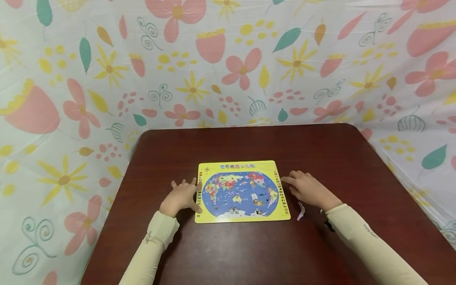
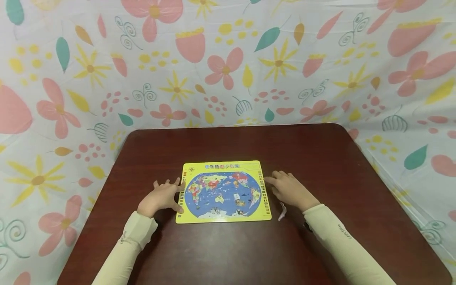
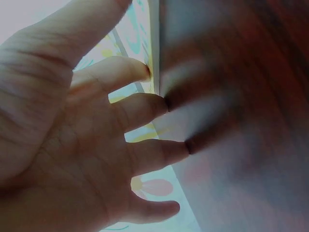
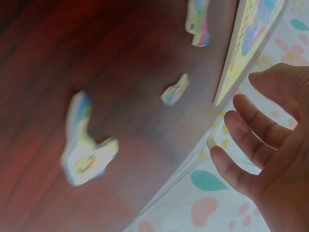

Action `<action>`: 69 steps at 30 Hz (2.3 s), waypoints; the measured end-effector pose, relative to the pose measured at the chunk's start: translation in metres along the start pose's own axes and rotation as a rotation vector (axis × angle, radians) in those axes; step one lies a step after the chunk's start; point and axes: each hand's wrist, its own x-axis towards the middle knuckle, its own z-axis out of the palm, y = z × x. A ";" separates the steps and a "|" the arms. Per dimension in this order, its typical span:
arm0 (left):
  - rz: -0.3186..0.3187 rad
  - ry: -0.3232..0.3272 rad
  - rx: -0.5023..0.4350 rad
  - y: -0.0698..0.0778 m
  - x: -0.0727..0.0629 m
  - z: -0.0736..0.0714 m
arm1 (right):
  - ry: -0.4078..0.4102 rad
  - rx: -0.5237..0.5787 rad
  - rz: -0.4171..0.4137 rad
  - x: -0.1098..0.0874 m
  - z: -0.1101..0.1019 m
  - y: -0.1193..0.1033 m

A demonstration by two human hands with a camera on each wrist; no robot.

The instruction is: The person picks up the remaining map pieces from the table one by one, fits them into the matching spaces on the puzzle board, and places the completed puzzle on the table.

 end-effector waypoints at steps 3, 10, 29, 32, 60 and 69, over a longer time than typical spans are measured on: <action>-0.005 0.002 0.012 0.001 0.000 -0.001 | -0.007 0.005 0.028 -0.007 -0.001 0.003; -0.020 -0.006 0.008 0.005 0.001 -0.001 | -0.049 0.016 0.070 -0.027 -0.004 0.011; -0.024 -0.012 -0.016 0.004 0.004 0.001 | -0.007 -0.008 0.193 -0.050 0.008 0.014; -0.018 -0.007 -0.026 0.003 0.005 0.003 | -0.009 0.000 0.185 -0.048 0.008 0.015; -0.031 -0.015 -0.041 0.003 0.005 0.003 | -0.060 0.130 0.231 -0.042 0.009 0.017; -0.035 -0.015 -0.011 0.004 0.001 0.000 | -0.044 0.119 0.242 -0.035 0.008 0.012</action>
